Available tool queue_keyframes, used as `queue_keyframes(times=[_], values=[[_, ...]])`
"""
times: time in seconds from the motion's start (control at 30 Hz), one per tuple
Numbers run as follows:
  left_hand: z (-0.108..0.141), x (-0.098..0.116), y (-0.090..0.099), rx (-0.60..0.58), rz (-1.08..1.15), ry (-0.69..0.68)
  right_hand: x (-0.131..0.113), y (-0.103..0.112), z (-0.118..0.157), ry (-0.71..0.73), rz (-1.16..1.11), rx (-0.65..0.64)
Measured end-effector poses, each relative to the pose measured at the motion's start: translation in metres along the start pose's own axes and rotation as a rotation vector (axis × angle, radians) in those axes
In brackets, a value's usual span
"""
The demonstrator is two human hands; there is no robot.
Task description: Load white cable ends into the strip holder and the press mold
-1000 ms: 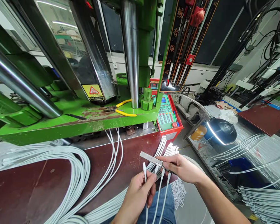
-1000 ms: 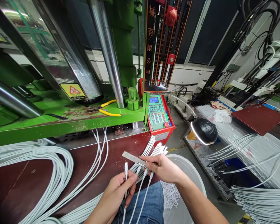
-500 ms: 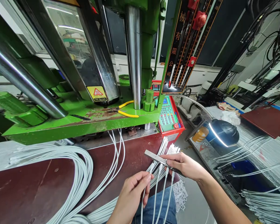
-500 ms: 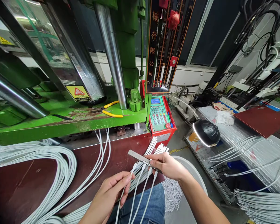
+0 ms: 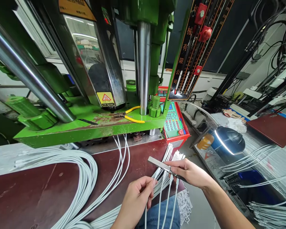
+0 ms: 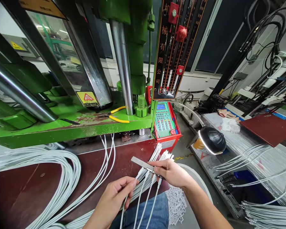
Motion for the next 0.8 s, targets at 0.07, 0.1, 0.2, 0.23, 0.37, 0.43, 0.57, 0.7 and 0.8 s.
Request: queue_keyframes(times=[0.07,0.1,0.2,0.23,0.37,0.43,0.57,0.7,0.8], values=[[-0.002,0.001,0.0,0.009,0.009,0.007,-0.001,0.0,-0.001,0.013,0.038,0.006],[-0.003,0.002,-0.001,0.013,0.015,0.013,-0.002,0.001,-0.002,0.023,0.062,0.013],[-0.004,0.004,-0.004,0.015,0.031,0.014,-0.005,0.001,-0.003,0.057,0.106,0.018],[-0.004,0.005,-0.005,0.014,0.033,0.013,-0.006,0.001,-0.004,0.06,0.109,0.016],[-0.005,0.005,-0.009,0.001,0.051,0.018,-0.005,0.002,-0.007,0.026,0.099,0.02],[-0.005,0.005,-0.01,-0.032,0.043,0.024,-0.003,0.002,-0.009,0.015,0.081,0.0],[-0.012,0.015,0.006,-0.034,-0.009,-0.023,0.002,0.003,-0.019,0.009,0.068,-0.06],[-0.032,0.037,0.072,0.281,0.017,-0.151,0.009,0.006,-0.044,-0.03,0.145,-0.065],[-0.049,0.04,0.126,0.556,0.171,-0.131,0.0,0.0,-0.068,0.067,0.321,-0.062]])
Point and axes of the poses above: each hand's wrist, its own z-axis away from the middle knuckle, its own y-axis out of the back of the hand, x = y × z, the point moved 8 cm from there along -z, towards the middle knuckle, and after that the axes turned 13 degrees about x, right-handed, at the moved point
